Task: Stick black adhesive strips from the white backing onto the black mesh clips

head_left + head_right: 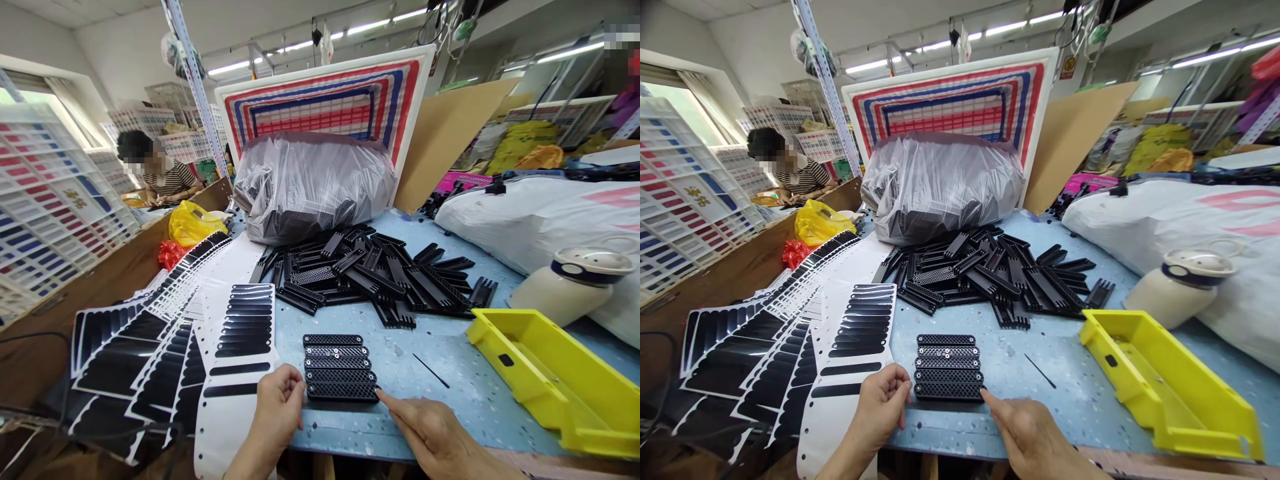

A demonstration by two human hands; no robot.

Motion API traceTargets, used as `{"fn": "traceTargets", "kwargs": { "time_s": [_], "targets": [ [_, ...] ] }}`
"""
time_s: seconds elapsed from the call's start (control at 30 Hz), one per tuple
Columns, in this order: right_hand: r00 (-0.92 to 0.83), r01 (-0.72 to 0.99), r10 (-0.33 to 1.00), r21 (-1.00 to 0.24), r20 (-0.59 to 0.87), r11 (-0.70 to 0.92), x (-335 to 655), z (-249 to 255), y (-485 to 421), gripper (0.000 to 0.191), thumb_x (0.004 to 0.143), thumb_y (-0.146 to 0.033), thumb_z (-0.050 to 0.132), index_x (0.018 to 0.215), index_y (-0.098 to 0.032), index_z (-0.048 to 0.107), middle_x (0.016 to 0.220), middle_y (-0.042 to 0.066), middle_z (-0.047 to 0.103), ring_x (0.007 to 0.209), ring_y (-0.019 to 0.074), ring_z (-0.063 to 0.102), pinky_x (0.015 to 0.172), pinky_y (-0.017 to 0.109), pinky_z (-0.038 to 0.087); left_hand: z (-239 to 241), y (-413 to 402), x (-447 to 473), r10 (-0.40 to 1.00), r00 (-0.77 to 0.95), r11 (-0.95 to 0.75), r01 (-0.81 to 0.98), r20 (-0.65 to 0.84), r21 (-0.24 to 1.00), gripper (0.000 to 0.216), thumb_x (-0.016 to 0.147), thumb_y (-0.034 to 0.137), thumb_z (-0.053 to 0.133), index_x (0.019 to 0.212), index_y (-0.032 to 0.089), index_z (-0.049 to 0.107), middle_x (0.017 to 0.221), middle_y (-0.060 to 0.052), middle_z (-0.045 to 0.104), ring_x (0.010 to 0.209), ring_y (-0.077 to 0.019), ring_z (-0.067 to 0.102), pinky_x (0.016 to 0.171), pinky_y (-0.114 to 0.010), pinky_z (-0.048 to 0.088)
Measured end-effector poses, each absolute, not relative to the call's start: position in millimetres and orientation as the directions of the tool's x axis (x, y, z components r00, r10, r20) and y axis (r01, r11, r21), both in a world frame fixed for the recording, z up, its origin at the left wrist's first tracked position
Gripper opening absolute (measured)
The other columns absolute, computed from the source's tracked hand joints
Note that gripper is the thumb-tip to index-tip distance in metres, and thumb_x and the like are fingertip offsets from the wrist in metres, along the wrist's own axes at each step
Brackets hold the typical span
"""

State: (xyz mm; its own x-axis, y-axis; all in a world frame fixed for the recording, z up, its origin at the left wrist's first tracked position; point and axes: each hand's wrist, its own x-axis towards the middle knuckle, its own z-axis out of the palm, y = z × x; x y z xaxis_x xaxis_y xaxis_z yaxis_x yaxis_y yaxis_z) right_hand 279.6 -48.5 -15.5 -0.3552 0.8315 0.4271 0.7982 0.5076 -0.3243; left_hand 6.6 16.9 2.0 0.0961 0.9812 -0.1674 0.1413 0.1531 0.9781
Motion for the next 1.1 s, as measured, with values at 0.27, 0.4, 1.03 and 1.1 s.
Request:
{"fn": "traceTargets", "kwargs": {
  "time_s": [0.27,0.4,1.03,1.1],
  "targets": [
    [-0.374,0.779,0.818,-0.33,0.438,0.533,275,-4,-47,0.04,0.095,-0.009,0.038,0.126,-0.018,0.063,0.082,0.003,0.078,0.068,0.0179,0.074,0.063,0.029,0.06,-6,12,5,0.989,0.133,-0.112,0.361,0.068,0.926,0.019,0.069,0.029,0.063,0.075,0.019,0.078,0.05,0.0,0.059,0.046,-0.0132,0.051,0.048,-0.022,0.039],
    [-0.36,0.778,0.822,-0.343,0.442,0.526,275,-3,-47,0.041,0.094,-0.01,0.04,0.125,-0.02,0.065,0.079,0.002,0.078,0.065,0.0179,0.073,0.062,0.029,0.059,-6,10,6,0.987,0.133,-0.137,0.377,0.093,0.916,0.018,0.07,0.028,0.061,0.068,0.021,0.078,0.056,-0.003,0.067,0.052,-0.0159,0.057,0.051,-0.023,0.042],
    [-0.365,0.786,0.823,-0.33,0.435,0.523,276,-8,-47,0.043,0.093,-0.009,0.04,0.126,-0.021,0.064,0.077,0.002,0.077,0.064,0.0179,0.072,0.061,0.029,0.058,4,15,14,0.963,0.074,0.259,0.004,-0.259,0.966,0.029,0.059,0.045,0.07,0.062,0.018,0.06,0.045,0.004,0.056,0.026,-0.0081,0.045,0.03,-0.018,0.029],
    [-0.353,0.786,0.821,-0.335,0.448,0.52,275,-8,-47,0.042,0.093,-0.01,0.04,0.125,-0.021,0.064,0.076,0.002,0.077,0.064,0.018,0.072,0.06,0.029,0.058,4,17,15,0.962,0.068,0.264,0.002,-0.264,0.964,0.03,0.059,0.044,0.071,0.059,0.018,0.057,0.044,0.004,0.056,0.026,-0.0073,0.044,0.029,-0.017,0.028]
  ]
}}
